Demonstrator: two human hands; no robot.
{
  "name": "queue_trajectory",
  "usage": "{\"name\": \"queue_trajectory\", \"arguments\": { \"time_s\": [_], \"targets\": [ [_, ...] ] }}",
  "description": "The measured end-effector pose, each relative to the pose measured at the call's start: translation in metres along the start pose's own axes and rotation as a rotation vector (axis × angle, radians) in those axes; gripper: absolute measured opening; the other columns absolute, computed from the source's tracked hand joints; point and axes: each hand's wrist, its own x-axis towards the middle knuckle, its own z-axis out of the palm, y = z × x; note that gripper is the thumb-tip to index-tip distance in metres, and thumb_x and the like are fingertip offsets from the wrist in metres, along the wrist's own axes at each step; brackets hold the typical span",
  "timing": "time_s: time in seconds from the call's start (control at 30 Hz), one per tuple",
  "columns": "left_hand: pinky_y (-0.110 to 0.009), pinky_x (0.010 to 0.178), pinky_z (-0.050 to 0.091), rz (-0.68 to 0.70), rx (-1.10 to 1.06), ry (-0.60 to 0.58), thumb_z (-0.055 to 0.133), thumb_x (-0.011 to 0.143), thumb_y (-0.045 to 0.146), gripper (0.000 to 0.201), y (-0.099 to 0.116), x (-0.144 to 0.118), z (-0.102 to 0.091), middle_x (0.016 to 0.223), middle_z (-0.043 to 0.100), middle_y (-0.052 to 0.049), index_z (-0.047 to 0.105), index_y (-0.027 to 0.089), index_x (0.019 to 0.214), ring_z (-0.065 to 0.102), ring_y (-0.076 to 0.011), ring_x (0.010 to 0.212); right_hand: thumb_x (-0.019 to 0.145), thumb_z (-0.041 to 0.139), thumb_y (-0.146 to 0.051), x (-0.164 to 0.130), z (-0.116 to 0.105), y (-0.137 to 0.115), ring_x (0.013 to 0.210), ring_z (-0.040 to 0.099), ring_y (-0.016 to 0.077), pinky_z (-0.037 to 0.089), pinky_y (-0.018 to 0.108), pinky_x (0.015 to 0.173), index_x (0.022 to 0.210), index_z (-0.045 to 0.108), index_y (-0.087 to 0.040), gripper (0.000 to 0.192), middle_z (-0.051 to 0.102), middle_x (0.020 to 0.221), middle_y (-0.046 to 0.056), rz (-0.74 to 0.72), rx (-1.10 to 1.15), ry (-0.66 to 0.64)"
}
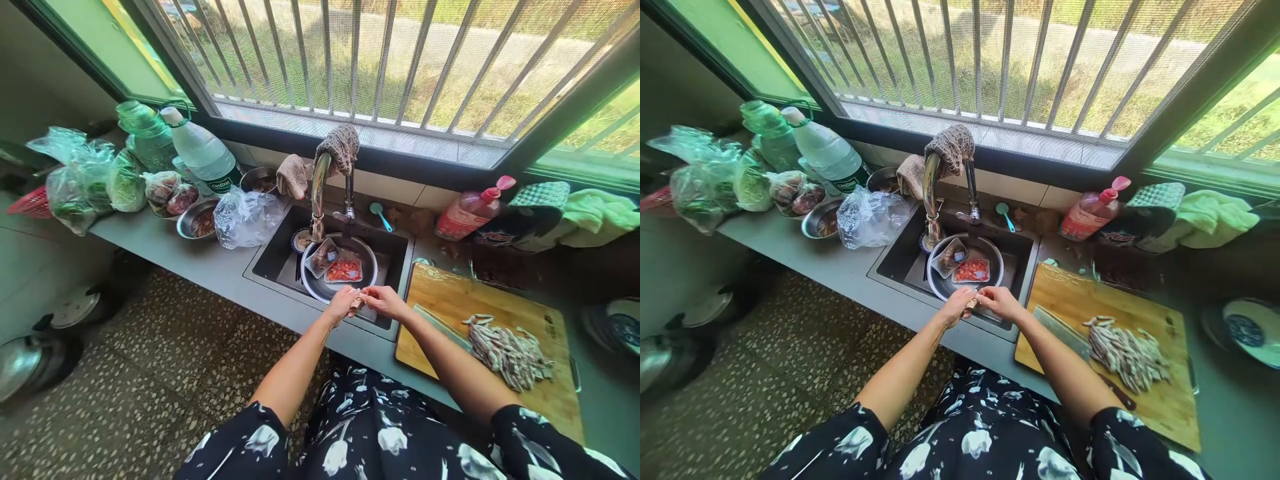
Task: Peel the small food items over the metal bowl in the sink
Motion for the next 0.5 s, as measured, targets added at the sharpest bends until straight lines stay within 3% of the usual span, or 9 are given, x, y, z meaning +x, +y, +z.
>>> {"name": "queue_trajectory", "arguments": {
  "time_s": [0.1, 0.3, 0.5],
  "targets": [
    [-0.014, 0.033, 0.02, -0.013, -0.031, -0.07, 0.057, 0.068, 0.051, 0.04, 0.0042, -0.0022, 0.0028, 0.053, 0.044, 0.006, 0.038, 0.017, 0.074, 0.035, -0.0031, 0.036, 0.071, 0.045, -0.028, -0.0004, 0.0036, -0.0034, 0.041, 0.038, 0.0057, 0.028, 0.016, 0.04, 0.071, 0.059, -0.015, 0.019, 0.049, 0.05, -0.004, 0.002, -0.075, 0.06],
    [-0.013, 0.033, 0.019, -0.03, -0.103, -0.151, 0.057, 0.069, 0.05, 0.038, 0.0096, -0.0045, 0.0041, 0.054, 0.047, 0.003, 0.043, 0.014, 0.071, 0.036, -0.0026, 0.038, 0.066, 0.043, -0.019, -0.0001, 0.0069, 0.003, 0.047, 0.043, 0.0062, 0.032, 0.016, 0.044, 0.077, 0.061, -0.016, 0.021, 0.053, 0.055, -0.004, -0.053, -0.013, 0.158],
    [-0.014, 0.031, 0.018, -0.031, -0.096, -0.127, 0.058, 0.07, 0.047, 0.036, 0.0108, -0.0016, 0.0029, 0.05, 0.043, 0.005, 0.043, 0.015, 0.07, 0.03, -0.0017, 0.034, 0.066, 0.051, -0.03, -0.004, 0.0031, -0.0041, 0.04, 0.042, 0.0061, 0.033, 0.017, 0.038, 0.079, 0.057, -0.015, 0.02, 0.051, 0.052, -0.005, 0.044, 0.177, 0.018]
  ]
}}
